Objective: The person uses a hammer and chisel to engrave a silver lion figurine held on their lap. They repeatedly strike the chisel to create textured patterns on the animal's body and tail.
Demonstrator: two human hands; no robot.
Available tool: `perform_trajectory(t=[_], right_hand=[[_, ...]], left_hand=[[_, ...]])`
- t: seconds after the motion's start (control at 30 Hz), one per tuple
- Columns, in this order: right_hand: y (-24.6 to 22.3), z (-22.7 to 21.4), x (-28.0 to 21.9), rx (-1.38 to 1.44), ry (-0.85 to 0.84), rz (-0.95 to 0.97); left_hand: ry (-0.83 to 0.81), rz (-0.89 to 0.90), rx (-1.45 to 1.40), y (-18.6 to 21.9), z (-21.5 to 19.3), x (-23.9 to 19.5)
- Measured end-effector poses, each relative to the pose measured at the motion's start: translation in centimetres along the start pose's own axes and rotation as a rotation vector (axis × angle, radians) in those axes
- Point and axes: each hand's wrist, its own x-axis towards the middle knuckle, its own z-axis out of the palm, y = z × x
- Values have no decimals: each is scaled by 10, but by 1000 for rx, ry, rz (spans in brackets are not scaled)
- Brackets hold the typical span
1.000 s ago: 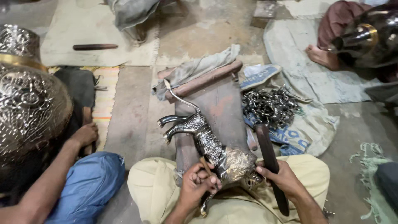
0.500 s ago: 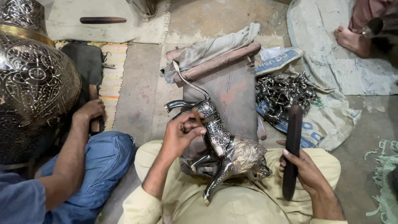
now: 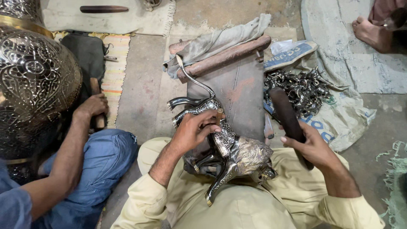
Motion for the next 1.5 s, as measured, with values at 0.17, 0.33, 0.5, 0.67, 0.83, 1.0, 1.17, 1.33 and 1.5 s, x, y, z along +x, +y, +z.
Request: perform_trajectory(t=[0.17, 0.33, 0.5, 0.67, 0.83, 1.0, 1.17, 1.33, 1.5], right_hand=[[-58, 24, 19, -448, 219, -63], [-107, 27, 35, -806, 301, -613], [-132, 16, 45, -1071, 173, -763], [-137, 9, 49, -1074, 150, -733], [-133, 11, 53, -938, 169, -597], [-130, 16, 54, -869, 175, -596], [-134, 17, 54, -955, 169, -619], [-141, 17, 56, -833, 156, -536], [-142, 16, 57, -542, 160, -347]], left_hand=[[19, -42, 8, -6, 3, -3], [57, -23, 72, -8, 7, -5], [64, -48, 75, -8, 7, -4], [72, -66, 91, -6, 8, -3], [71, -14, 12, -4, 4, 0], [62, -34, 59, -6, 2, 2], [64, -34, -19, -9, 6, -4], [61, -24, 46, -11, 9, -2], [44, 18, -23, -13, 6, -1]])
